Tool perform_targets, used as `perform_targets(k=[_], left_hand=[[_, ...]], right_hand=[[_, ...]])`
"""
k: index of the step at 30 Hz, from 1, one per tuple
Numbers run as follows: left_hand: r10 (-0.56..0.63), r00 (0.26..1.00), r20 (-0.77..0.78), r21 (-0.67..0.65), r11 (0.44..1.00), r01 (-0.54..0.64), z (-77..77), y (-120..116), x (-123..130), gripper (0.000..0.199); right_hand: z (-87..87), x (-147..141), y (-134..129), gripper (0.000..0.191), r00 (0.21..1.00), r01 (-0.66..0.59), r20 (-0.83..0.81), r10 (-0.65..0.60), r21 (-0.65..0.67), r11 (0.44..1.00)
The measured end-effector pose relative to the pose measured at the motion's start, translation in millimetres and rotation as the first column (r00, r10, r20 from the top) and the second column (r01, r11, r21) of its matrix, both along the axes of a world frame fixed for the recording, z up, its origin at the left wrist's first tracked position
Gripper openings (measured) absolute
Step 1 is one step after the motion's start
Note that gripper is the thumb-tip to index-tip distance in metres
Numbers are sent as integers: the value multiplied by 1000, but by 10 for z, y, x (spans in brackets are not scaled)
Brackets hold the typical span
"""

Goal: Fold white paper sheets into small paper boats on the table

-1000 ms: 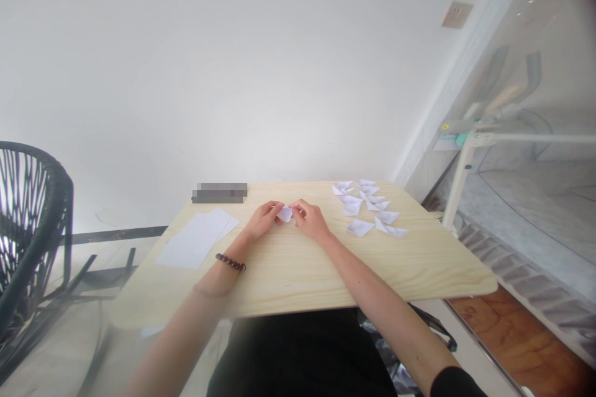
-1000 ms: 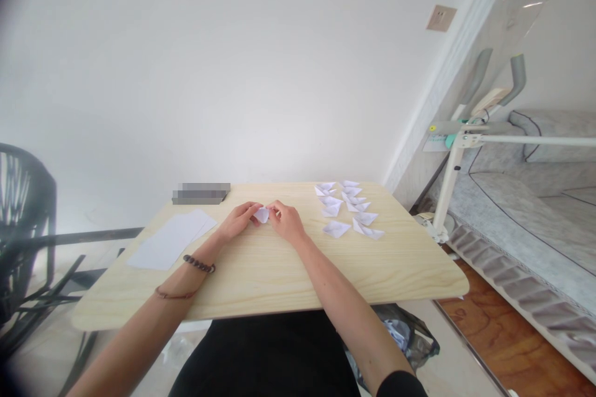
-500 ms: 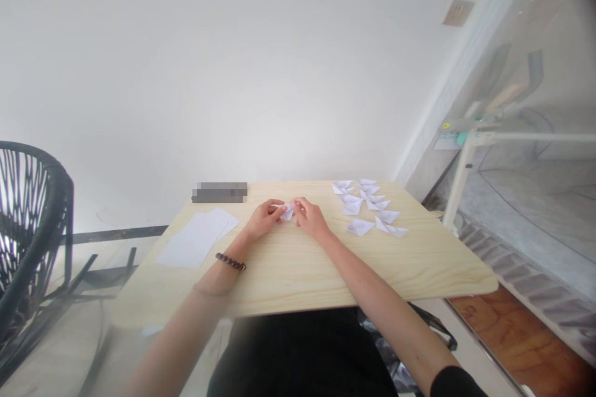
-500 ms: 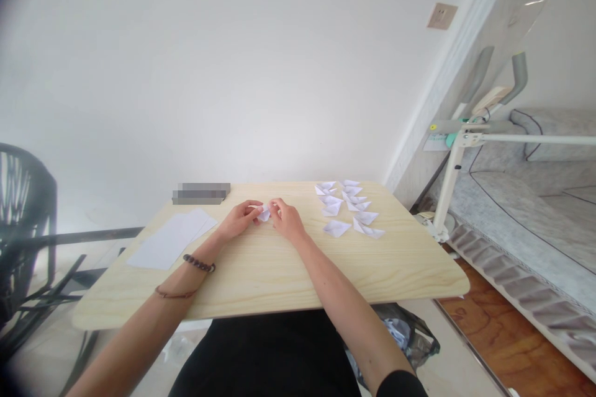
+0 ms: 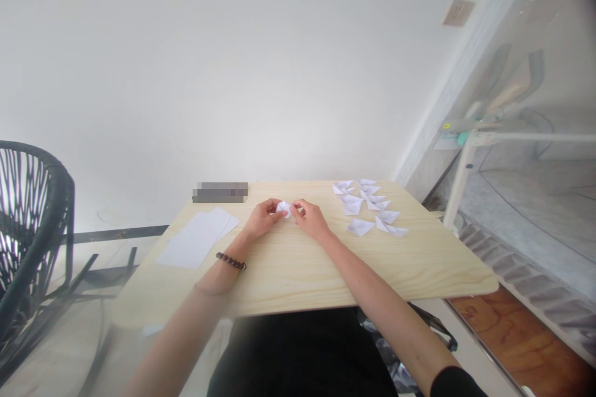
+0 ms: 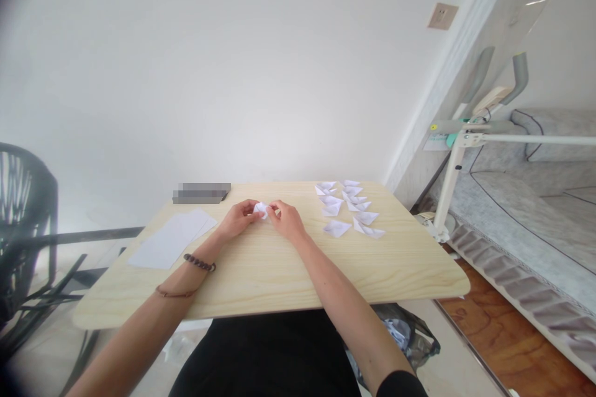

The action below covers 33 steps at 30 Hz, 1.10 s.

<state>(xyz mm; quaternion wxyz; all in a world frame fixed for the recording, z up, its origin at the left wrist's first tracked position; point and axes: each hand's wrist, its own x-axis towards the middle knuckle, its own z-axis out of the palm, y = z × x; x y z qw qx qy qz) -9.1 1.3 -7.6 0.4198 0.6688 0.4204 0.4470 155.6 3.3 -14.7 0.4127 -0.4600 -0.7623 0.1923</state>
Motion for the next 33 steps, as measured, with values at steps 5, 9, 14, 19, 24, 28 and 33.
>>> perform_targets(k=[5,9,14,19,24,28,33], left_hand=[[-2,1000,19,-37,999,3,39,-17,-5,44],[21,998,53,-51,999,-18,21,4,-4,44],[55,995,83,-54,997,-51,-3,23,0,46],[65,997,34,-40,997,-64,4,19,-14,46],[33,999,28,-25,999,-32,8,8,-26,42],[-10,998,62,-23,1000,12,10,0,-17,36],[-43,992,120,-56,997,50,-15,21,-2,35]], right_hand=[[3,4,2,23,1000,-6,-5,5,-8,1000],[10,8,-2,24,999,-44,-18,44,-10,999],[7,10,3,25,997,-60,-43,58,-28,998],[3,13,5,23,996,-68,-58,66,-35,997],[-1,9,3,21,994,-81,-70,78,-48,996],[-1,10,0,22,991,-105,-84,100,-58,993],[-10,14,5,22,987,-131,-98,125,-52,990]])
